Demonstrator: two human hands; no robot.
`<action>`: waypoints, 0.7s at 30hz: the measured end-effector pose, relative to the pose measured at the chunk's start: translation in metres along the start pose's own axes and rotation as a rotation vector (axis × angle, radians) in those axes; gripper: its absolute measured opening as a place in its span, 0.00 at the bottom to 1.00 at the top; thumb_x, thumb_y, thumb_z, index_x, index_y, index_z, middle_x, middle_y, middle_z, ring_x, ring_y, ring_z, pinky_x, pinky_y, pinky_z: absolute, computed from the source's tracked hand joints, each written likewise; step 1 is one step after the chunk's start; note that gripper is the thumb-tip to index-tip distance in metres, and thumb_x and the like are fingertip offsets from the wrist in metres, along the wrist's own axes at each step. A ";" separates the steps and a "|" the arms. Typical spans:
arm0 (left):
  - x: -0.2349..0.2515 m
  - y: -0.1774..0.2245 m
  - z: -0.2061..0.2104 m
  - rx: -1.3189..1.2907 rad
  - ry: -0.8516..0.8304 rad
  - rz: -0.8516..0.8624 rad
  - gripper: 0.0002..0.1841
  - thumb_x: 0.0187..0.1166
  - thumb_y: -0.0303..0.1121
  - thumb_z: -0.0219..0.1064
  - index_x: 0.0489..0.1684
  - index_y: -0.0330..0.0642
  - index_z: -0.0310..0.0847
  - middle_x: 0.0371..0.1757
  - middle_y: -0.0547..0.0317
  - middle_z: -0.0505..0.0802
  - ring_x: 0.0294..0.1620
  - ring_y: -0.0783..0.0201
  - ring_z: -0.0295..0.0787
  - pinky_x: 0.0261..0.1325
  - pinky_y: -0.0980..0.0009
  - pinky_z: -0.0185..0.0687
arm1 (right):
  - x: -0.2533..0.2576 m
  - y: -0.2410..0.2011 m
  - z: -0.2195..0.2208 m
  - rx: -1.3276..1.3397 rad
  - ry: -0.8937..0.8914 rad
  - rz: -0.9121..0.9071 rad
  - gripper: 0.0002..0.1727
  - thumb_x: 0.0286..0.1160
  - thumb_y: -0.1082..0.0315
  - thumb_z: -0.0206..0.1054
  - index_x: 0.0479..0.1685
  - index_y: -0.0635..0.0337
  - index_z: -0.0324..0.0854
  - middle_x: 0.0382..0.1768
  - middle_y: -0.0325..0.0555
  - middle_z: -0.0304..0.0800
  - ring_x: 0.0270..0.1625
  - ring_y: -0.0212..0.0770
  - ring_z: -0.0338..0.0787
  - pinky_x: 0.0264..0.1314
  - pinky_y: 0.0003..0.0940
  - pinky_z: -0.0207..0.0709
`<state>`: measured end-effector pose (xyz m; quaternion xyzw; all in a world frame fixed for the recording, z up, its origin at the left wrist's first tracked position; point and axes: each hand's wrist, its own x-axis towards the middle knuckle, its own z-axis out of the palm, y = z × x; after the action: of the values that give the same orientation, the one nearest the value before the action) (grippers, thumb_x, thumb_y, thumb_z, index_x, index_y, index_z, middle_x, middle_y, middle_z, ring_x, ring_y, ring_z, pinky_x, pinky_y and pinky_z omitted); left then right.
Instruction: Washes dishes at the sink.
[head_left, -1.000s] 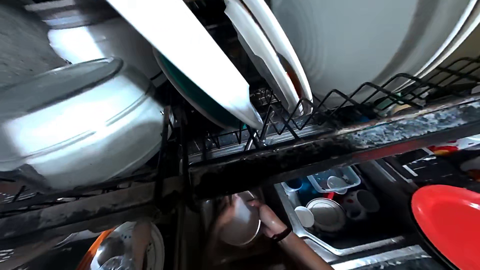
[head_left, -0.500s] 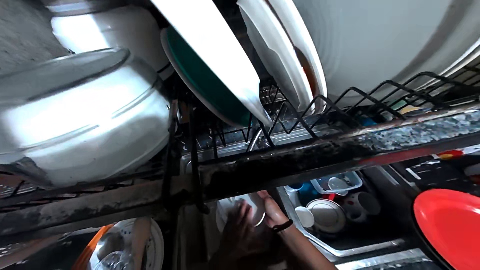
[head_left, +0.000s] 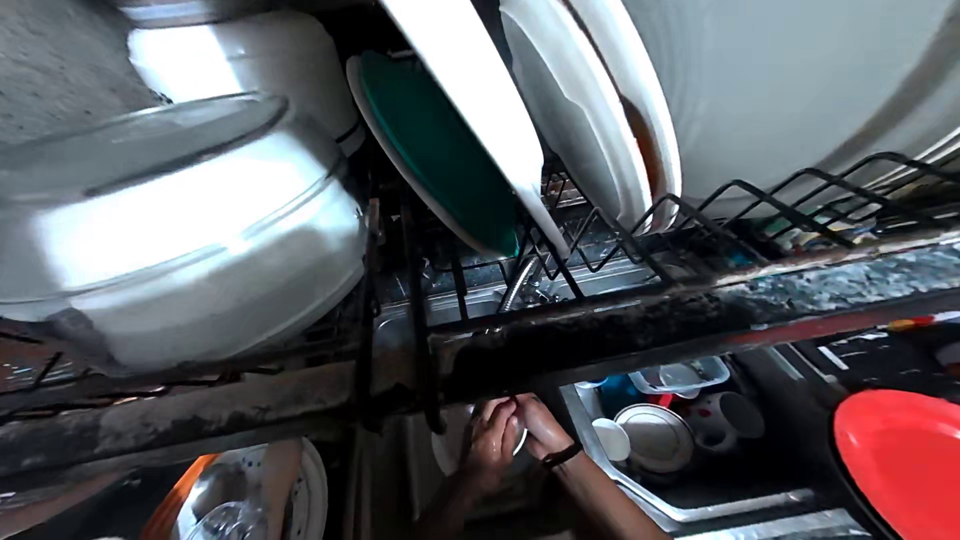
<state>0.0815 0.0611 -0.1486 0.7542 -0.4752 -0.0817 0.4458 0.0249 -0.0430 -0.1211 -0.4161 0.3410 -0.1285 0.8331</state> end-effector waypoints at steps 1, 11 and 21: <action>0.002 -0.002 -0.002 -0.012 0.032 -0.026 0.13 0.81 0.26 0.62 0.54 0.26 0.89 0.62 0.35 0.91 0.65 0.45 0.89 0.73 0.54 0.81 | -0.003 -0.001 0.000 -0.001 0.000 -0.003 0.25 0.97 0.60 0.38 0.86 0.59 0.59 0.59 0.46 0.85 0.52 0.30 0.87 0.56 0.28 0.82; 0.047 0.008 -0.031 -0.011 -0.178 -0.559 0.19 0.88 0.30 0.57 0.70 0.24 0.77 0.65 0.29 0.88 0.71 0.40 0.84 0.79 0.49 0.73 | -0.003 0.010 0.004 -0.133 -0.005 -0.013 0.24 0.96 0.63 0.42 0.85 0.61 0.63 0.70 0.51 0.81 0.65 0.33 0.84 0.70 0.32 0.77; -0.004 -0.060 -0.050 0.201 -0.126 -0.467 0.15 0.83 0.29 0.62 0.57 0.25 0.86 0.61 0.31 0.89 0.66 0.39 0.86 0.75 0.48 0.78 | -0.006 0.000 -0.016 -0.243 0.030 -0.047 0.24 0.95 0.63 0.46 0.85 0.60 0.63 0.79 0.51 0.74 0.74 0.34 0.78 0.76 0.32 0.72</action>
<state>0.1450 0.1031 -0.1657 0.8775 -0.3206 -0.1814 0.3071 0.0102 -0.0496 -0.1251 -0.5200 0.3564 -0.1121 0.7681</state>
